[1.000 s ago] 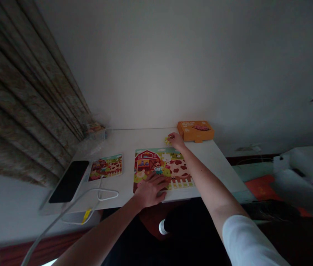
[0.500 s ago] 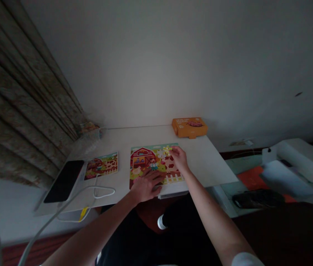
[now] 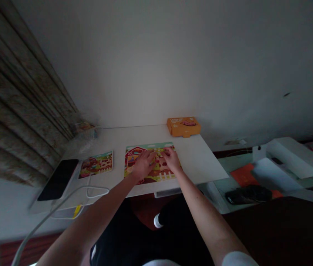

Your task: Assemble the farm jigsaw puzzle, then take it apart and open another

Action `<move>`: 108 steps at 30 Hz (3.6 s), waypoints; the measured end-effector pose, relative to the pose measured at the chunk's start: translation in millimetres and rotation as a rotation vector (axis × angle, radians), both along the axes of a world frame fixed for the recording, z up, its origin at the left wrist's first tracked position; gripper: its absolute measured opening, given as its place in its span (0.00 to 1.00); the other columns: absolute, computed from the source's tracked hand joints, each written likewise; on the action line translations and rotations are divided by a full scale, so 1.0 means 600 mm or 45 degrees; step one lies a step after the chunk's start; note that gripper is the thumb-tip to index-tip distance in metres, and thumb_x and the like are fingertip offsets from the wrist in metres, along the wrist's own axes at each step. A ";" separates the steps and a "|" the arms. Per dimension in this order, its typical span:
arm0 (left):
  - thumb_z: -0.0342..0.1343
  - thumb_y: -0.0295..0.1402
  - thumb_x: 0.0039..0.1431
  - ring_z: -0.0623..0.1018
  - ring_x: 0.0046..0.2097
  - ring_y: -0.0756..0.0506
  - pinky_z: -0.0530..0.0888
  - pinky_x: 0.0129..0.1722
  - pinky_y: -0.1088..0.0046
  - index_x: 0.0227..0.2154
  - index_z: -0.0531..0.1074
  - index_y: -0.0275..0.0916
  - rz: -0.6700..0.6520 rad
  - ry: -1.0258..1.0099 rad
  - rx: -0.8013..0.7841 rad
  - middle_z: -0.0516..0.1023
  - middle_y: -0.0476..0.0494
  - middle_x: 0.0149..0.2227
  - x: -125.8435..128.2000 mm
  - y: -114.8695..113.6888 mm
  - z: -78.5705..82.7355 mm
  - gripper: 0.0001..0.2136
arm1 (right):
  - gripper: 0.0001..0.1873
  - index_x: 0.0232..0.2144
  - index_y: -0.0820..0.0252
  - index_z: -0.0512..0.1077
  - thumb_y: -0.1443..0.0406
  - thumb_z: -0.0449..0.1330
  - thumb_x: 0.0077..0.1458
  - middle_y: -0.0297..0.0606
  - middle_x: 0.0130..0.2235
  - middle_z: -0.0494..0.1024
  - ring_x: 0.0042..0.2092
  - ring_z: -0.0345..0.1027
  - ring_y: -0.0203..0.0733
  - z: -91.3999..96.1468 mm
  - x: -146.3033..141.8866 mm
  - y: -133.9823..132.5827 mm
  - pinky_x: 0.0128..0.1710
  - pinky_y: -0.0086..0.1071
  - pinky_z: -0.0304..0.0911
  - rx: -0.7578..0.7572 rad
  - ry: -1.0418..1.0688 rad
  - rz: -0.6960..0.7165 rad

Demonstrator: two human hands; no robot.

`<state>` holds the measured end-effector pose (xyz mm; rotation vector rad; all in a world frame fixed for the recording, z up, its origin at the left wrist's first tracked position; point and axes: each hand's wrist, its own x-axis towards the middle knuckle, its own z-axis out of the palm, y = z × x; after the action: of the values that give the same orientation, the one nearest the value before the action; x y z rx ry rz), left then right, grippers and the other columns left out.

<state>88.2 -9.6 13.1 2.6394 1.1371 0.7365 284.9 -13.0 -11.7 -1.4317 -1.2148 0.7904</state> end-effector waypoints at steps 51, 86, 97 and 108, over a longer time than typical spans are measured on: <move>0.42 0.37 0.75 0.70 0.67 0.37 0.59 0.69 0.48 0.62 0.70 0.35 -0.078 0.428 0.039 0.71 0.33 0.66 0.031 0.053 -0.014 0.21 | 0.21 0.37 0.56 0.73 0.47 0.52 0.65 0.39 0.34 0.80 0.36 0.73 0.45 0.010 -0.001 -0.004 0.38 0.35 0.67 0.084 -0.157 -0.146; 0.42 0.45 0.75 0.64 0.71 0.37 0.56 0.70 0.44 0.70 0.61 0.48 -0.032 0.514 -0.067 0.64 0.41 0.71 -0.049 0.002 -0.024 0.25 | 0.11 0.38 0.56 0.77 0.61 0.55 0.66 0.42 0.41 0.80 0.45 0.72 0.46 -0.001 -0.012 -0.003 0.49 0.37 0.65 0.049 -0.754 -0.006; 0.42 0.44 0.74 0.61 0.72 0.39 0.58 0.70 0.48 0.71 0.59 0.45 0.144 0.536 -0.085 0.61 0.39 0.72 -0.184 -0.048 -0.034 0.26 | 0.26 0.66 0.49 0.68 0.54 0.47 0.72 0.44 0.68 0.67 0.69 0.56 0.58 0.010 -0.031 -0.032 0.69 0.59 0.44 -0.019 -1.294 0.257; 0.42 0.47 0.75 0.56 0.74 0.39 0.57 0.71 0.46 0.72 0.58 0.47 0.110 0.479 -0.081 0.59 0.42 0.73 -0.218 -0.076 -0.039 0.27 | 0.35 0.69 0.46 0.64 0.41 0.46 0.68 0.42 0.72 0.60 0.74 0.44 0.63 -0.002 -0.001 -0.063 0.71 0.65 0.34 -0.172 -1.256 0.209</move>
<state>-42.9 -55.0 -10.1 2.7602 1.3454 0.2116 284.2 -51.0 -12.9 -1.9312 -2.0573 0.2312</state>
